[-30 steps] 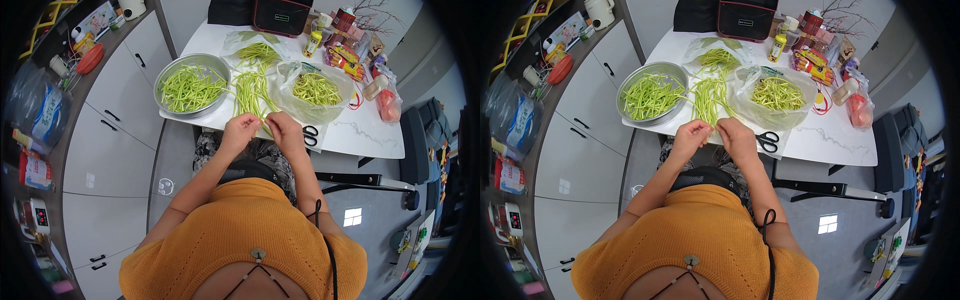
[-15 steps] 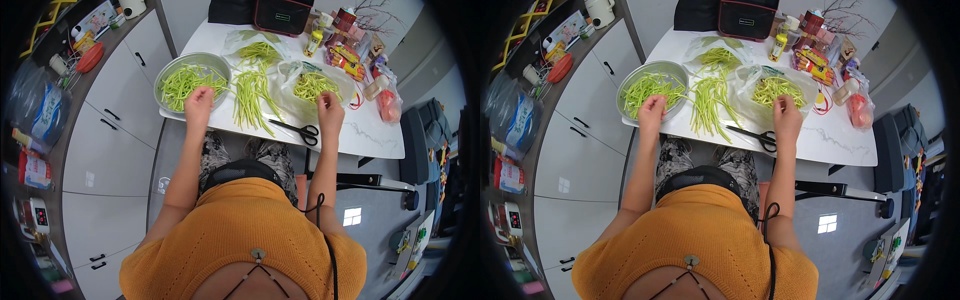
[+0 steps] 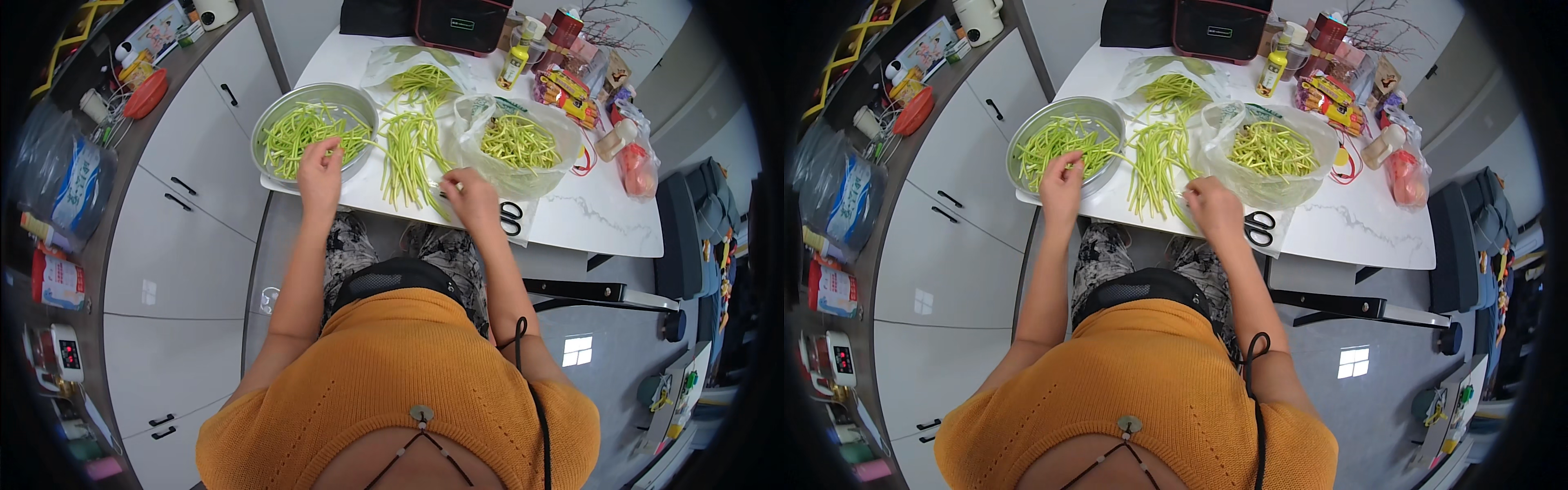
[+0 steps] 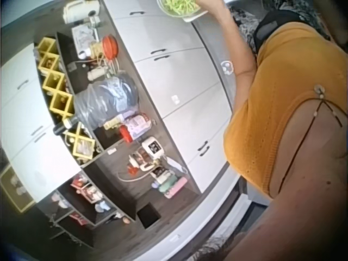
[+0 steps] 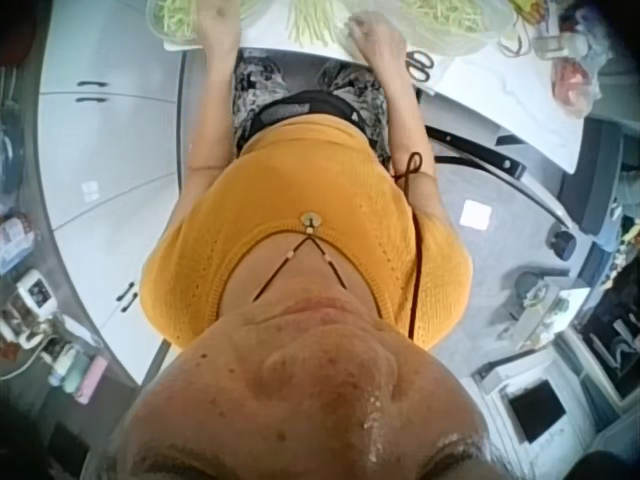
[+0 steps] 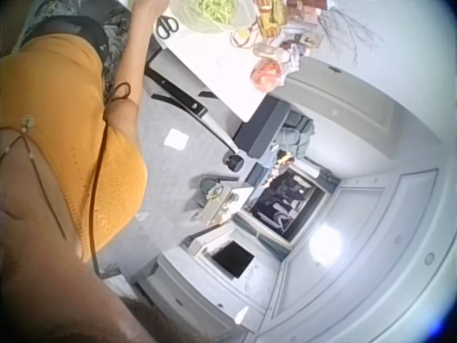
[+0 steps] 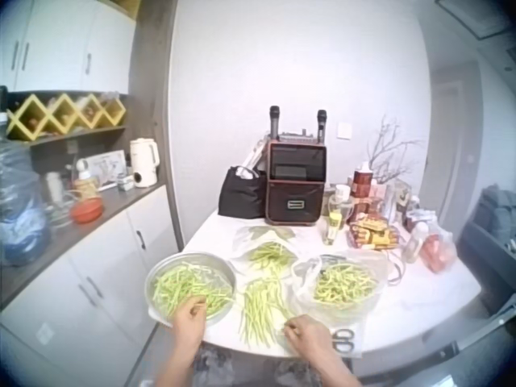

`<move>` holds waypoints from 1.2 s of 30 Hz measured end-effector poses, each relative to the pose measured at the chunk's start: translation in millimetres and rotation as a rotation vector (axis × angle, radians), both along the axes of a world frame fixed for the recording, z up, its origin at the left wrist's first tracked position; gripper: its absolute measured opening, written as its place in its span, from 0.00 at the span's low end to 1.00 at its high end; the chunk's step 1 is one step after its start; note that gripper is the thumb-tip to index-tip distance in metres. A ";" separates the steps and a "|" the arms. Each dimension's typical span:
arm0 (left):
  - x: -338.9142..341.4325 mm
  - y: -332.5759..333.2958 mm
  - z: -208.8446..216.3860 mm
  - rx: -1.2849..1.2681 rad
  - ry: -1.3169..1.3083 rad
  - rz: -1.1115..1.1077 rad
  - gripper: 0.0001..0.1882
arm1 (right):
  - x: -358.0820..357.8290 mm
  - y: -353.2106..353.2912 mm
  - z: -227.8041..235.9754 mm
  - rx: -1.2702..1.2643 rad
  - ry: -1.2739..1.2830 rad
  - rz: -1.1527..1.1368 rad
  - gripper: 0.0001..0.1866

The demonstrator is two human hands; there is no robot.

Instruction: The person prepares long green vegetable strands by hand, peeling or separating them and placing them into a bowl and a plastic bag.

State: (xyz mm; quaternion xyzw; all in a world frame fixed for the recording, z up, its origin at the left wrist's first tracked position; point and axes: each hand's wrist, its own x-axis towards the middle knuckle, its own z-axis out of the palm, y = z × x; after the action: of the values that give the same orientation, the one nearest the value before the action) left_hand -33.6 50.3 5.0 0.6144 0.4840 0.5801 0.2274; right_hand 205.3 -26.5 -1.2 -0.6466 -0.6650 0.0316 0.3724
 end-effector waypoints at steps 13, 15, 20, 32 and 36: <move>40.7 -38.9 -44.7 -0.120 0.173 -0.288 0.08 | -49.8 33.0 -12.0 0.004 -0.185 0.029 0.15; 41.5 -39.6 -46.6 -0.111 0.194 -0.284 0.08 | -53.7 40.9 -10.1 0.041 -0.186 0.044 0.14; 46.7 -42.5 -50.5 -0.121 0.268 -0.304 0.08 | -61.6 60.0 -7.2 -0.044 -0.240 0.081 0.11; 55.2 -26.4 -43.6 -0.085 0.370 -0.204 0.05 | 40.5 51.0 27.8 0.249 0.481 -0.078 0.06; 69.9 -19.2 -30.7 -0.051 0.397 -0.179 0.06 | 93.2 41.9 51.0 0.251 0.198 -0.383 0.11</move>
State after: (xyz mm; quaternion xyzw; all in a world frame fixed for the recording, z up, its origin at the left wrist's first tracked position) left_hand 36.3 31.1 -25.7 0.7511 0.4772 0.4130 0.1938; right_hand 298.5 15.4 49.8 -0.7033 -0.4894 -0.0594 0.5123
